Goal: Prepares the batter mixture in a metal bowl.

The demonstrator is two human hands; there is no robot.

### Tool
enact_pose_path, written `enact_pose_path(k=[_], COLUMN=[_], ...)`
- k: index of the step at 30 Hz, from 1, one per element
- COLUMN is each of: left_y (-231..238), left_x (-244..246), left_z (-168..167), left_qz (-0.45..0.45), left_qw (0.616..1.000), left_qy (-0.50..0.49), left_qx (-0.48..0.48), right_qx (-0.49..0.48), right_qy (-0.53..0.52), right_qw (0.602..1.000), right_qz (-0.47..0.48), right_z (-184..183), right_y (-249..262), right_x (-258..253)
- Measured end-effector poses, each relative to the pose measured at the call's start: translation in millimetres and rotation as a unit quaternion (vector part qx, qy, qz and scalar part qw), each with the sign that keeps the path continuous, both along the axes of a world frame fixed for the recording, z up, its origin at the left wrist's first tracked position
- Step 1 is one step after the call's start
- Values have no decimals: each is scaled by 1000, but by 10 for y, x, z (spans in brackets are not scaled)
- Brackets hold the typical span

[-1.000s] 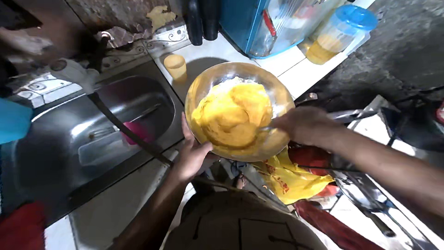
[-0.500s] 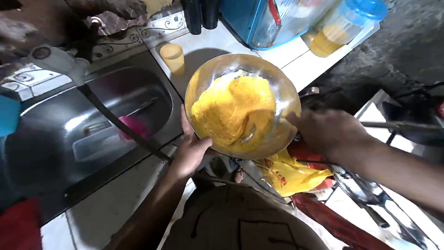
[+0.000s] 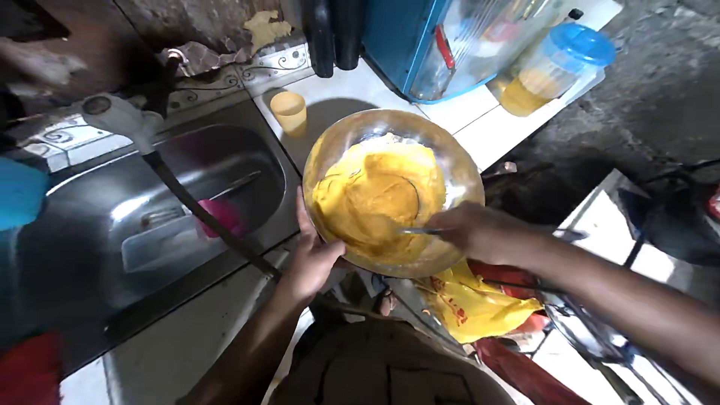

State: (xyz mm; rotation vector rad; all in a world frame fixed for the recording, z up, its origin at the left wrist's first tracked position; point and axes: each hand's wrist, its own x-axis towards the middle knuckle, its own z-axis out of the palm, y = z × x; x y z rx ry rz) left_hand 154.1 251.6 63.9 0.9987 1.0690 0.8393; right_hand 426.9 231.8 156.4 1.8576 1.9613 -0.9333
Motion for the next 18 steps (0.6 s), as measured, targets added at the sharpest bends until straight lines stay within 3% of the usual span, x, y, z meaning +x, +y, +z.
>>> enact_pose_path(k=[2,4,7,9,11,13,16,18], left_y=[-36,-55,-17,8,14,51,99,121], left_x=[16,74,131,89,57,66,70,17], left_z=[13,48,84,93,84,62,60,45], left_qz=[-10,-19,-18,-20,-32,-43,-32,-33], left_qw=[1000,1000,999,999,999,999,999,999], left_qy=[0,-9,-22,-22,-13,-8,-6,1], left_qx=[-6,-15,-25,-36,-38,-29,-20,-11], right_qx=[0,41,113,51,12,44,108,68], right_qy=[-111,-211,-119,-66,-158,-231,-138,-112], right_qw=[994,976,986,995,987,972,984,989], right_qz=[-12,-44,22,55,18,-16,36,69], right_z=[162,157,2,61,169,138,-31,6], right_y=[71,242,237,174,245,378,221,31], right_x=[184,32,-153,53,200,73,-117,65])
